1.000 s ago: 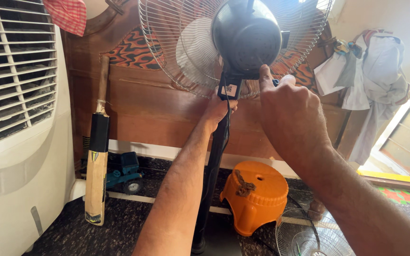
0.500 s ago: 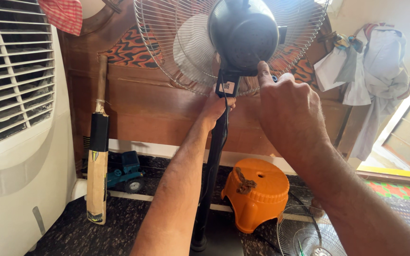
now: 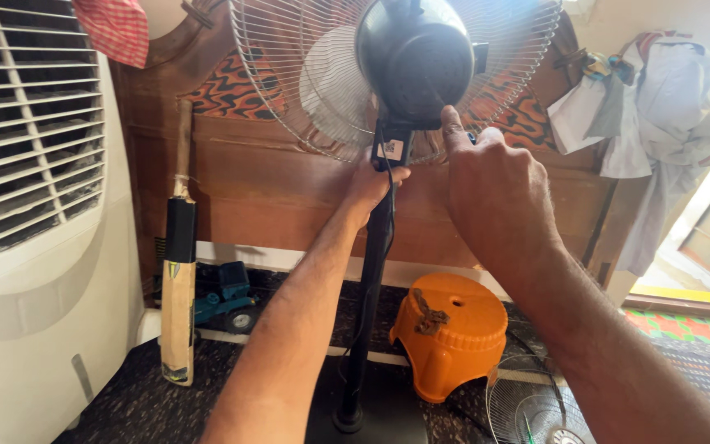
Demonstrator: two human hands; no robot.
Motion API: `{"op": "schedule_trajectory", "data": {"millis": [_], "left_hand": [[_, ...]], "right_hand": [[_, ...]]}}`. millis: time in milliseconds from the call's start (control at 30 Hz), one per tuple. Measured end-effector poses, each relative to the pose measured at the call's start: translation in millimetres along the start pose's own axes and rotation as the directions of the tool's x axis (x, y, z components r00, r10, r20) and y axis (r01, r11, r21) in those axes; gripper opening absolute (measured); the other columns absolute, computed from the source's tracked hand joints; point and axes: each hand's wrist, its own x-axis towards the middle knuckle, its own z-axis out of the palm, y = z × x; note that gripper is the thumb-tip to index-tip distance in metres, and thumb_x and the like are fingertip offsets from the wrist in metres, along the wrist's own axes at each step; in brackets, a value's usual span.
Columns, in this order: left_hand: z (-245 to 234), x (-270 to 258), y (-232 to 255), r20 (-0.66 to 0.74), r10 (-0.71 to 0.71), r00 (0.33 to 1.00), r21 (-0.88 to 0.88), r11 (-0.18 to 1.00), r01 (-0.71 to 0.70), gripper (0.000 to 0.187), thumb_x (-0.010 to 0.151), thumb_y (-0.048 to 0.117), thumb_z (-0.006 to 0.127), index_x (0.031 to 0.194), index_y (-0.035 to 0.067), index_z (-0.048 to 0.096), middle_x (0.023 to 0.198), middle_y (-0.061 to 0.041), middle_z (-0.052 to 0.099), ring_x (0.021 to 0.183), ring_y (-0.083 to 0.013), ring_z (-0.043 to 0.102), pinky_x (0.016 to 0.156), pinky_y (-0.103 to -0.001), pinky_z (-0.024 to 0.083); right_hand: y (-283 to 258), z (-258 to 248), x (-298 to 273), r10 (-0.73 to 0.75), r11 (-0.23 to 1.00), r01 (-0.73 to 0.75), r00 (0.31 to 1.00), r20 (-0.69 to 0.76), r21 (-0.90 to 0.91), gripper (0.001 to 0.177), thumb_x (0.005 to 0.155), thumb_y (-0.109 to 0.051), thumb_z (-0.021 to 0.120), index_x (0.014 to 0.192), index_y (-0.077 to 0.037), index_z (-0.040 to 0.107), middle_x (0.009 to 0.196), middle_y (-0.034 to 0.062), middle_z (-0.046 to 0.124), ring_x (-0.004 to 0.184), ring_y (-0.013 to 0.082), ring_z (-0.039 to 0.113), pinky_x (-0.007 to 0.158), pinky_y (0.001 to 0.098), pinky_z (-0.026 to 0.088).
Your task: The person uses a screwdriver to tighten screws on the neck and motor housing of a standing fan. They repeatedly adjust the fan head and secure fasteners on the rear motor cover.
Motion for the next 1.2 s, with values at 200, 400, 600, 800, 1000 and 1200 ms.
{"op": "schedule_trajectory", "data": {"millis": [200,400,600,800,1000,1200], "left_hand": [[-0.3,3.5,-4.6,-0.071,0.230,0.971,0.117,0.968,-0.221,0.073,0.074,0.028,0.090,0.126,0.000,0.049,0.111,-0.009,0.065,0.100,-0.0163,0.065,0.086,-0.036,0.057],[12.7,18.0,-38.1,-0.124,0.418,0.900,0.124,0.907,-0.404,0.077,0.074,0.016,0.085,0.134,0.000,0.039,0.106,-0.007,0.063,0.088,-0.0172,0.066,0.081,-0.033,0.058],[13.1,21.6,-46.7,-0.196,0.433,0.880,0.237,0.891,-0.386,0.069,0.077,0.007,0.079,0.135,0.002,0.041,0.106,-0.007,0.066,0.093,-0.0175,0.068,0.083,-0.034,0.058],[12.9,15.0,-39.6,-0.201,0.423,0.884,0.276,0.890,-0.363,0.071,0.076,0.008,0.079,0.136,0.004,0.043,0.097,-0.006,0.069,0.087,-0.0182,0.071,0.082,-0.036,0.060],[10.2,9.3,-34.7,-0.183,0.423,0.887,0.294,0.885,-0.362,0.061,0.078,0.009,0.081,0.128,0.006,0.046,0.094,-0.004,0.071,0.085,-0.0173,0.073,0.080,-0.035,0.060],[13.2,7.6,-29.3,-0.177,0.401,0.899,0.269,0.898,-0.348,0.065,0.077,0.006,0.080,0.131,0.005,0.043,0.093,-0.004,0.070,0.085,-0.0182,0.072,0.081,-0.036,0.060]], "right_hand": [[-0.2,7.1,-4.1,0.002,0.991,0.018,0.989,-0.148,0.135,0.055,0.088,-0.011,0.063,0.142,-0.004,0.061,0.090,0.0196,0.068,0.061,0.0312,0.072,0.053,0.0410,0.060],[-1.5,12.6,-7.9,0.091,0.984,-0.078,0.993,-0.080,0.161,0.022,0.106,-0.015,0.057,0.120,0.000,0.065,0.096,0.0138,0.068,0.073,0.0308,0.074,0.058,0.0403,0.061],[0.4,4.1,-12.7,0.008,1.000,-0.011,0.961,-0.275,-0.009,0.036,0.093,-0.013,0.064,0.128,-0.009,0.071,0.100,0.0123,0.062,0.063,0.0247,0.072,0.048,0.0360,0.058],[5.4,3.2,-14.5,-0.040,0.997,0.059,0.942,-0.333,0.048,0.032,0.100,-0.009,0.065,0.131,-0.008,0.074,0.106,0.0085,0.065,0.066,0.0240,0.072,0.055,0.0346,0.059],[10.7,13.7,-18.3,-0.038,0.988,0.091,0.926,-0.377,0.123,0.023,0.105,-0.011,0.068,0.127,-0.007,0.075,0.108,0.0066,0.066,0.069,0.0229,0.072,0.056,0.0337,0.059],[11.1,15.0,-17.8,-0.102,0.994,0.111,0.907,-0.409,-0.002,0.031,0.102,-0.008,0.068,0.133,-0.009,0.073,0.113,0.0047,0.068,0.071,0.0217,0.072,0.060,0.0329,0.059]]}}
